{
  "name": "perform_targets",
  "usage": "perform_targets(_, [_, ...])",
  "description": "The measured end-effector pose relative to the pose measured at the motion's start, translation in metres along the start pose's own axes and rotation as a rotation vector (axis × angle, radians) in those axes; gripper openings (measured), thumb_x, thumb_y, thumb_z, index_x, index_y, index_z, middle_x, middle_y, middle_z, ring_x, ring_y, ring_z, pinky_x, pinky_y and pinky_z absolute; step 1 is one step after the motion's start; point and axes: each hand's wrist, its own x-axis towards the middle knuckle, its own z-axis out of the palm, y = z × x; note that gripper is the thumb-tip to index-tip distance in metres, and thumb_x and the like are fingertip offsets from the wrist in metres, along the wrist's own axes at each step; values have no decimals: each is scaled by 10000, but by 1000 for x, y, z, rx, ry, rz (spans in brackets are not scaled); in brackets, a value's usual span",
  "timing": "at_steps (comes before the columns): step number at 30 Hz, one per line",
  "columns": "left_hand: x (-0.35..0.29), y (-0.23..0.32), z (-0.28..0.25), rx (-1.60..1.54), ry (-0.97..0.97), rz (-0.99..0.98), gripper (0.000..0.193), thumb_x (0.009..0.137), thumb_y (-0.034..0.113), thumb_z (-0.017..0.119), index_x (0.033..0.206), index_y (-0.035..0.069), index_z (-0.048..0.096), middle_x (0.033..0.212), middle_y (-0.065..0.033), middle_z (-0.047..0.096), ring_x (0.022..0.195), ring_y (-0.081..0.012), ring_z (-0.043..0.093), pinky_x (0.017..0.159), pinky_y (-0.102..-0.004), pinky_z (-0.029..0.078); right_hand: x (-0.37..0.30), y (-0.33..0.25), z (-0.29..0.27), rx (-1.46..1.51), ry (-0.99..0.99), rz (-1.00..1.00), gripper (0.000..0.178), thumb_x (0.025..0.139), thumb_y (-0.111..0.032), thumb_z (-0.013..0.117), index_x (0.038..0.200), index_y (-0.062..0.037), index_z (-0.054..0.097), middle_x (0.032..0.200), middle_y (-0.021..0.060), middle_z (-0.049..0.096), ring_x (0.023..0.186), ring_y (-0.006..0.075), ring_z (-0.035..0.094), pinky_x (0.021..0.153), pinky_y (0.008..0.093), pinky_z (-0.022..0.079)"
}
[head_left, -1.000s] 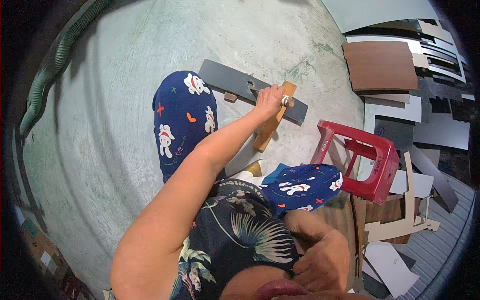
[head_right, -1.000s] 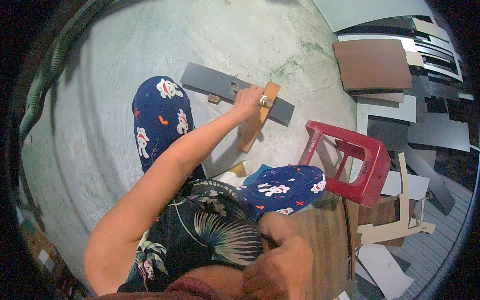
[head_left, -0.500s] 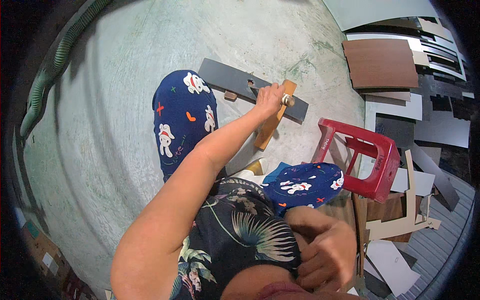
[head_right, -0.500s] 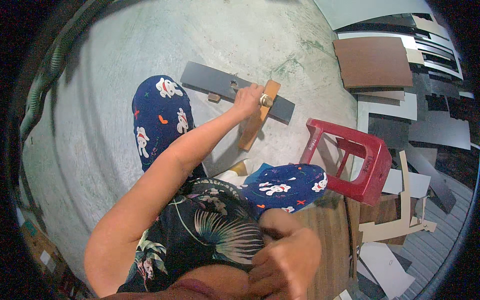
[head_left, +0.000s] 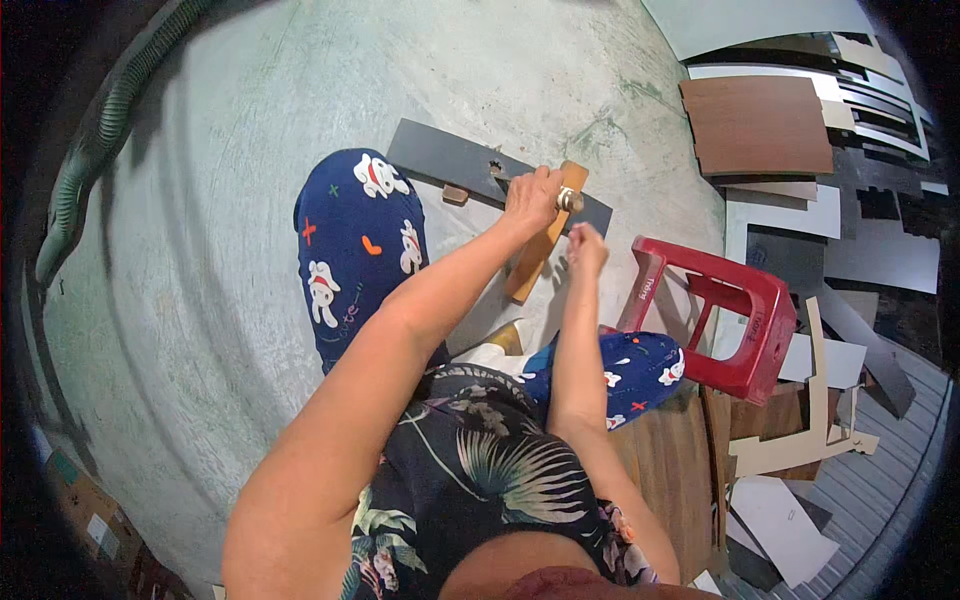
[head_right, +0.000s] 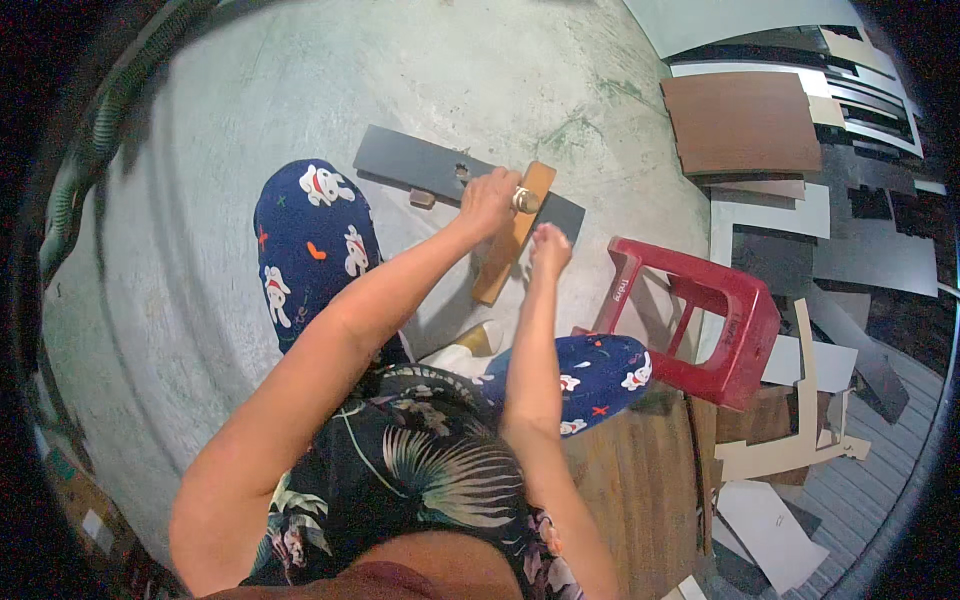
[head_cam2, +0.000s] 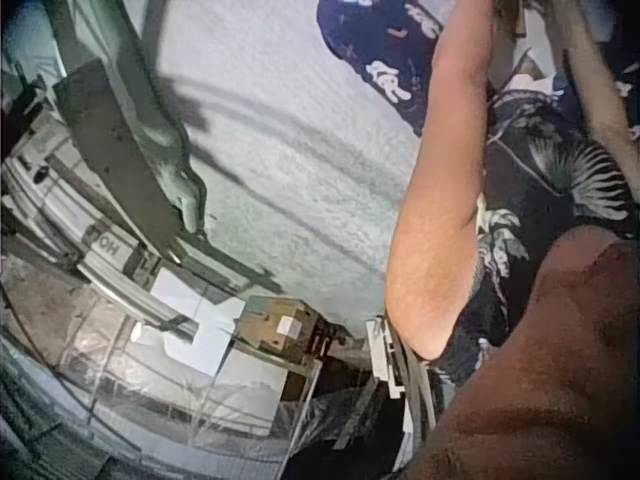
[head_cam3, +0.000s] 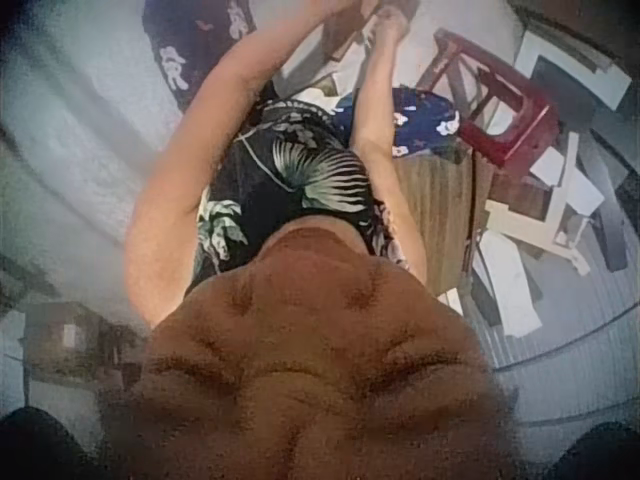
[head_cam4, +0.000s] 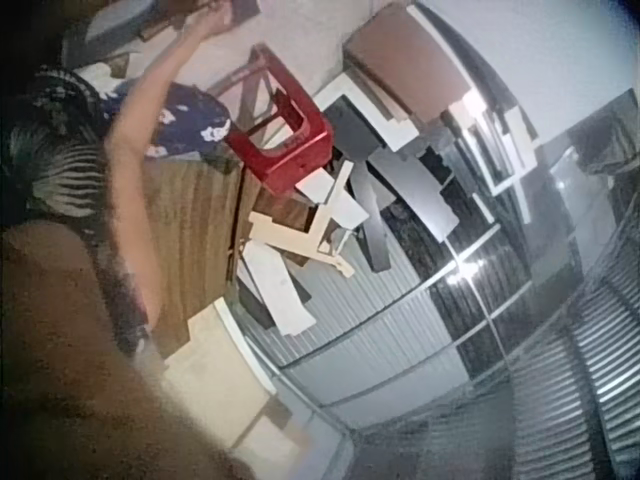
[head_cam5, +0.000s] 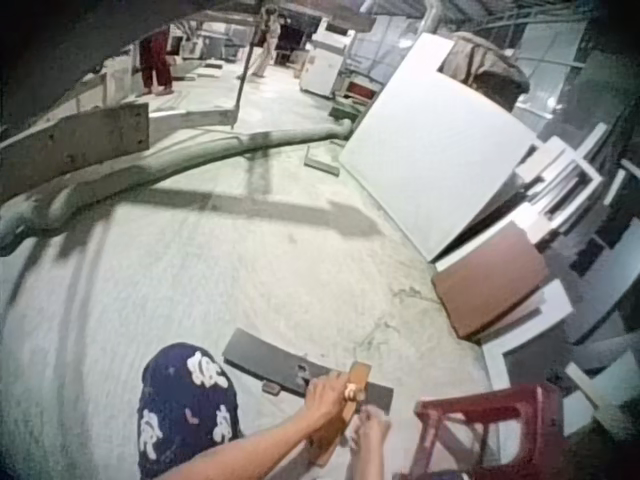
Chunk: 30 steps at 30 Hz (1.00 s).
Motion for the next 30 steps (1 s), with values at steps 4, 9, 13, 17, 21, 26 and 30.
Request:
perform_targets(4, [-4, -7, -3, -29, 38, -20, 275, 706, 54, 685, 947, 76, 554, 892, -161, 587, 799, -385, 626, 678, -494, 487, -16, 85, 11, -1016, 192, -406, 635, 799, -241, 746, 1274, 86, 480, 1182, 271, 617, 1105, 426, 592, 936, 439, 482])
perform_targets(9, [-2, 0, -4, -20, -7, -62, 275, 706, 49, 686, 946, 71, 552, 904, -160, 588, 805, -387, 626, 688, -498, 488, -34, 102, 7, -998, -120, -378, 874, 736, -290, 808, 1361, 84, 325, 1210, 334, 564, 1147, 461, 550, 960, 463, 460])
perform_targets(13, [1, 5, -2, -11, -8, -36, 281, 705, 65, 699, 946, 73, 554, 912, -156, 592, 805, -382, 629, 689, -492, 492, -27, 98, 4, -1011, -98, -422, 858, 724, -293, 810, 1320, 98, 333, 1182, 341, 577, 1136, 453, 563, 960, 469, 459])
perform_targets(17, [-2, -4, 0, 20, 26, 16, 249, 712, 37, 682, 910, 58, 533, 850, -160, 576, 738, -365, 634, 634, -475, 499, -44, 84, 23, -919, -97, -322, 807, 746, -281, 782, 1320, 78, 343, 1159, 333, 594, 1122, 452, 572, 954, 469, 459])
perform_targets(21, [-1, -4, 1, 1, 57, 28, 209, 749, 48, 649, 929, 62, 543, 863, -156, 584, 751, -367, 634, 640, -474, 496, -44, 78, 26, -813, -2, -301, 723, 766, -246, 746, 1322, 32, 377, 1142, 298, 617, 1082, 455, 591, 925, 473, 466])
perform_targets(26, [-1, -6, -1, -25, 59, -15, 212, 749, 51, 648, 931, 67, 542, 879, -153, 589, 785, -370, 633, 672, -491, 491, -38, 51, 28, -590, 8, -279, 544, 776, -192, 710, 1237, 15, 510, 1101, 219, 648, 1019, 376, 631, 873, 427, 487])
perform_targets(30, [0, -3, -4, -68, 62, -59, 218, 739, 58, 660, 922, 69, 542, 889, -158, 591, 799, -376, 631, 692, -504, 488, -38, 13, 23, -297, -101, -328, 485, 805, -226, 723, 1195, 9, 558, 1053, 101, 627, 949, 180, 600, 824, 321, 485])
